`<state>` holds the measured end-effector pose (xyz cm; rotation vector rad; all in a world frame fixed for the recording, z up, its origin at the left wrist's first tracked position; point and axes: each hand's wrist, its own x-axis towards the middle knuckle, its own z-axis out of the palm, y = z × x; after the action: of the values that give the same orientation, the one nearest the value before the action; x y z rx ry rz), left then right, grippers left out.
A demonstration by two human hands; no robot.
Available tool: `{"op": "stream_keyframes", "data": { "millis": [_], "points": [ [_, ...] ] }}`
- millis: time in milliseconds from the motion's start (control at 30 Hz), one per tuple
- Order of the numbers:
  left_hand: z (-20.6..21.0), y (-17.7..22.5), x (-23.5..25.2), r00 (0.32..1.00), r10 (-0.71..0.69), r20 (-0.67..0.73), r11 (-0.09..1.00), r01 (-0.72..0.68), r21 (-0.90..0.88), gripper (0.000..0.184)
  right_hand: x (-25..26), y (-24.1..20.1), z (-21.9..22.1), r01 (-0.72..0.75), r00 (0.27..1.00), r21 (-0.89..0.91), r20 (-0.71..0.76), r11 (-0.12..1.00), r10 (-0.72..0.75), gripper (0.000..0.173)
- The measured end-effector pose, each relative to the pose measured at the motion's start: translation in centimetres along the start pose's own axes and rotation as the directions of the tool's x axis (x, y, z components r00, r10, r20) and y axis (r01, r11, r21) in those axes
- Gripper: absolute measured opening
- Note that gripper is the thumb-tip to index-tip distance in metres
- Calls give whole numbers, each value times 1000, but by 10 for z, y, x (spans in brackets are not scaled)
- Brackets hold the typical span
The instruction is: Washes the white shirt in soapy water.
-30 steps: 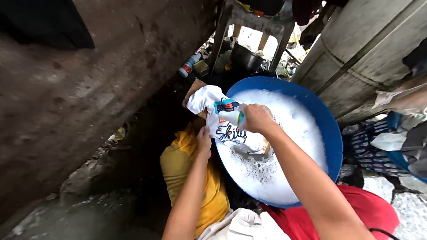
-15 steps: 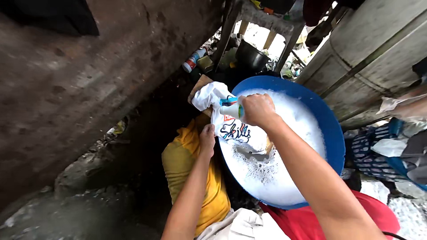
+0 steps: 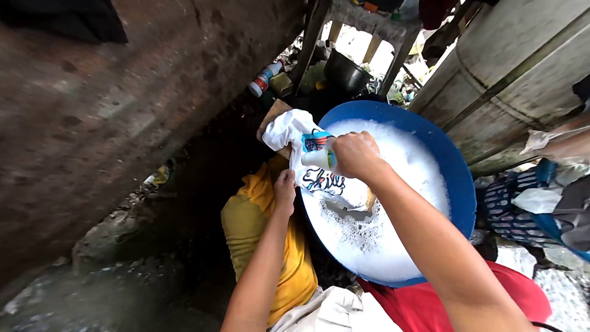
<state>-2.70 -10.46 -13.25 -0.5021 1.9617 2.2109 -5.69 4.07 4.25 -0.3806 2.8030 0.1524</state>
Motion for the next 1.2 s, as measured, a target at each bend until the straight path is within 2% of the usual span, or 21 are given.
{"op": "stream_keyframes", "data": {
  "millis": [333,700,1200],
  "points": [
    [0,0,0,1000,-1,-1,1000,1,16,33,2,3,4,-37,999,-9,-28,999,37,39],
    [0,-1,3,1000,-13,-1,1000,13,-1,33,4,9,8,-72,997,-34,13,997,72,37],
    [0,-1,4,1000,-18,3,1000,18,18,34,6,18,12,-129,992,-9,-2,992,129,32]
  ]
}}
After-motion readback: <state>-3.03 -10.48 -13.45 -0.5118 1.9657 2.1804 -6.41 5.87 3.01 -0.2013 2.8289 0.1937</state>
